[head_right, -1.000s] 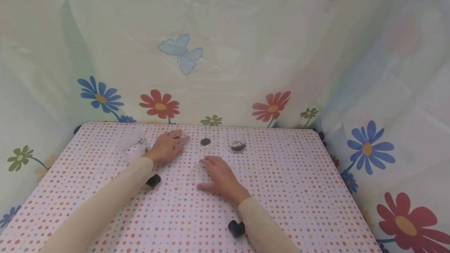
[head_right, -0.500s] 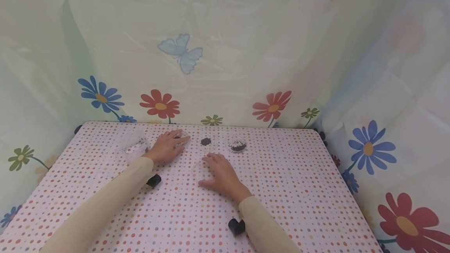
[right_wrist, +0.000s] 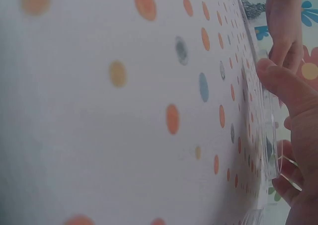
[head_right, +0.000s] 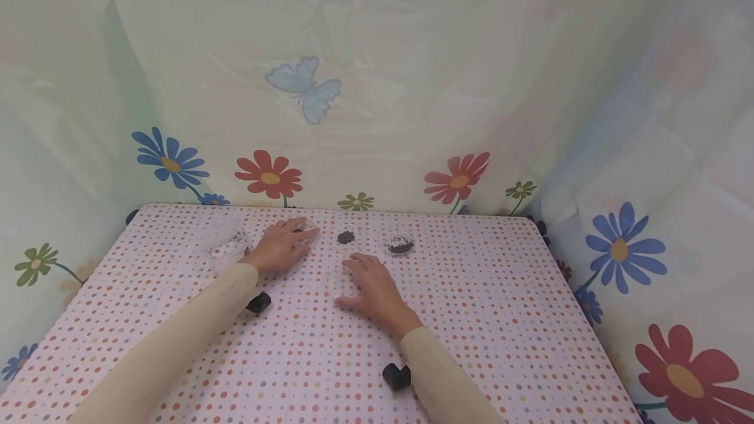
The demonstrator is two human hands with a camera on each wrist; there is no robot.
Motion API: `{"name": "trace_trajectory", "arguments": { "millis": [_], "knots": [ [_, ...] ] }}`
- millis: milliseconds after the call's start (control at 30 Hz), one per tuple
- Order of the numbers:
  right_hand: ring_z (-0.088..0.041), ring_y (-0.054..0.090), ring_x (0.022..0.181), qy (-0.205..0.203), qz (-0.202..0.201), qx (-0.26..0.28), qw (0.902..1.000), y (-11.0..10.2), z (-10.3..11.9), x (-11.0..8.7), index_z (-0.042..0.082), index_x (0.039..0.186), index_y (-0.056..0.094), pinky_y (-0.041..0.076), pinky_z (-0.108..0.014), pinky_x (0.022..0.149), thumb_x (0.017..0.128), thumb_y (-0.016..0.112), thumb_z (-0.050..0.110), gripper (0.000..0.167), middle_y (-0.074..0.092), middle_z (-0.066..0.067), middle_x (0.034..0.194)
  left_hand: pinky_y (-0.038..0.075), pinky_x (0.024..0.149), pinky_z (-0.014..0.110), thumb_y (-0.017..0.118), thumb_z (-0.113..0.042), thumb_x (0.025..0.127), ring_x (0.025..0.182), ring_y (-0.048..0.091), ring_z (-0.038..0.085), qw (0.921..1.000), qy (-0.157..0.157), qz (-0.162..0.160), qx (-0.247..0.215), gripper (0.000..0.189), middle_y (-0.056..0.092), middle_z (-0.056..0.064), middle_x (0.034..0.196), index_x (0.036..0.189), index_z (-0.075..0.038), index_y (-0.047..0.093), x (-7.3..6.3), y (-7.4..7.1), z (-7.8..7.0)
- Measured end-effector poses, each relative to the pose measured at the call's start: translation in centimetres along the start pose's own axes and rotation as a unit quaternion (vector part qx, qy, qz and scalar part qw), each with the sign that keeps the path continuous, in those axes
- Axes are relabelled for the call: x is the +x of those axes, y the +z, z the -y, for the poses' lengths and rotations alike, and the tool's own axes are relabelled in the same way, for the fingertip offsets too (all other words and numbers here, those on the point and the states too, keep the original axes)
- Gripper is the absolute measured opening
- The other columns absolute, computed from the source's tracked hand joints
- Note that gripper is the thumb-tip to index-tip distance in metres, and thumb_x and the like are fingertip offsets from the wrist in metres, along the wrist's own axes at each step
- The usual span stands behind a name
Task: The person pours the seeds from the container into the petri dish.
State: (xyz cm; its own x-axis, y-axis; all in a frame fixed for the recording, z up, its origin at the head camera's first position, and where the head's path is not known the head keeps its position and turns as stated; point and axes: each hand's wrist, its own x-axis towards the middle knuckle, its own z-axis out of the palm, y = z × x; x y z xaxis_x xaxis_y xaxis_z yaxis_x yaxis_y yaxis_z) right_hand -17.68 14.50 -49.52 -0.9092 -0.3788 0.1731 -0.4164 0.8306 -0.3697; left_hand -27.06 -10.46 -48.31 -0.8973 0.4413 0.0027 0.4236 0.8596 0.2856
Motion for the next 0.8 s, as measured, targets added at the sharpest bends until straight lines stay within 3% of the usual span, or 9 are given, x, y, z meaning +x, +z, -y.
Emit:
{"name": "trace_trajectory", "arguments": {
  "millis": [800],
  "knots": [
    [-0.028, 0.041, 0.137, 0.014, -0.016, 0.004, 0.9998, 0.2, -0.31, 0.77, 0.017, 0.135, 0.053, 0.035, -0.048, 0.114, 0.074, 0.077, 0.053, 0.075, 0.045, -0.008, 0.148, 0.019, 0.116, 0.064, 0.048, -0.04, 0.099, 0.146, 0.027, 0.033, 0.9999, -0.009, 0.007, -0.006, 0.046, 0.03, 0.005, 0.159, 0.145, -0.036, 0.043, 0.04, -0.06, -0.15]
  ]
}}
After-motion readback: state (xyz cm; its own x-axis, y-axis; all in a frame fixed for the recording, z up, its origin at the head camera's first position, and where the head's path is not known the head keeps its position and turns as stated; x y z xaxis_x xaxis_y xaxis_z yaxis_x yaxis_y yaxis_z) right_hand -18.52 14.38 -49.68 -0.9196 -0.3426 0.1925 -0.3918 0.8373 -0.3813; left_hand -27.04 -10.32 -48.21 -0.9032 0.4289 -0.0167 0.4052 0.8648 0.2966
